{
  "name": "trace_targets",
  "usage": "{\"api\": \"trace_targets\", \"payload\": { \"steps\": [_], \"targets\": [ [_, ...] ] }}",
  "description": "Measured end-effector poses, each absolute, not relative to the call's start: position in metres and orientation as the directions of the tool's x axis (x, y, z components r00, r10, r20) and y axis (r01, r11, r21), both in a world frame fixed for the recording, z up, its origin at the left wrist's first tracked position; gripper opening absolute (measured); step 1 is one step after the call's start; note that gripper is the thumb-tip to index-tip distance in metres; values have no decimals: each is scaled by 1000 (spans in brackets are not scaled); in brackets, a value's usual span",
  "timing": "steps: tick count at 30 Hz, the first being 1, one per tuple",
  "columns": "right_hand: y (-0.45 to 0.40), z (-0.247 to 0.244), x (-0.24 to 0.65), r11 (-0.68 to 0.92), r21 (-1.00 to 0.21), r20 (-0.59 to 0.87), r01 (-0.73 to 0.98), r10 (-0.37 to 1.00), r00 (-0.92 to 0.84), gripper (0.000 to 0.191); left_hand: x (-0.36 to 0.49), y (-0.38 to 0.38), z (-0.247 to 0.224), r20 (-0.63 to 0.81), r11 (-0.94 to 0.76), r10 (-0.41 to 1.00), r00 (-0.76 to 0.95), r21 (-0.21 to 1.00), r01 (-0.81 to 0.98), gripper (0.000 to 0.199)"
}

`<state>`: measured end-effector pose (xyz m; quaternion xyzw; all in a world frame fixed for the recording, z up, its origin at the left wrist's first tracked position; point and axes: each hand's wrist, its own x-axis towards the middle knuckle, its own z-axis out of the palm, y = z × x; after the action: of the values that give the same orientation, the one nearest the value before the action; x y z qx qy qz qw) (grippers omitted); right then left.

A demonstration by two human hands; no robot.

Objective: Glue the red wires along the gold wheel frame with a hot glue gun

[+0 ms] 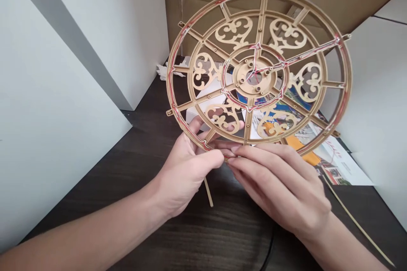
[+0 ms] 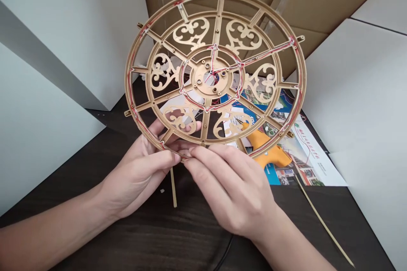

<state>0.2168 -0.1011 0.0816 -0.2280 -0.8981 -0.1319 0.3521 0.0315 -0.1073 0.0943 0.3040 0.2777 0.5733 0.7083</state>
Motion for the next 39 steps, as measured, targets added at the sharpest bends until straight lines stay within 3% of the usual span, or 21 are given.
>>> {"api": "trace_targets", "payload": {
  "steps": [3, 12, 21, 26, 33, 39],
  "targets": [
    [-100, 83, 223, 875, 78, 681, 478, 303, -666, 46, 32, -108, 97, -19, 146, 980, 200, 750, -645, 65],
    [-96, 89, 227, 901, 83, 701, 426, 251, -667, 36, 32, -109, 101, -23, 128, 984, 179, 784, -607, 56],
    [-94, 94, 225, 878, 45, 636, 477, 343, -691, 25, 34, -108, 104, -76, 160, 984, 162, 782, -603, 76],
    [-96, 96, 223, 851, 73, 600, 519, 378, -705, 25, 32, -109, 101, -118, 193, 979, 165, 792, -579, 73],
    [-90, 87, 224, 884, -42, 737, 465, 341, -583, 38, 32, -109, 102, -66, 172, 978, 197, 789, -589, 66],
    [-92, 88, 226, 871, -2, 743, 492, 331, -582, 24, 33, -108, 101, -61, 177, 976, 209, 782, -598, 66]
  ]
}}
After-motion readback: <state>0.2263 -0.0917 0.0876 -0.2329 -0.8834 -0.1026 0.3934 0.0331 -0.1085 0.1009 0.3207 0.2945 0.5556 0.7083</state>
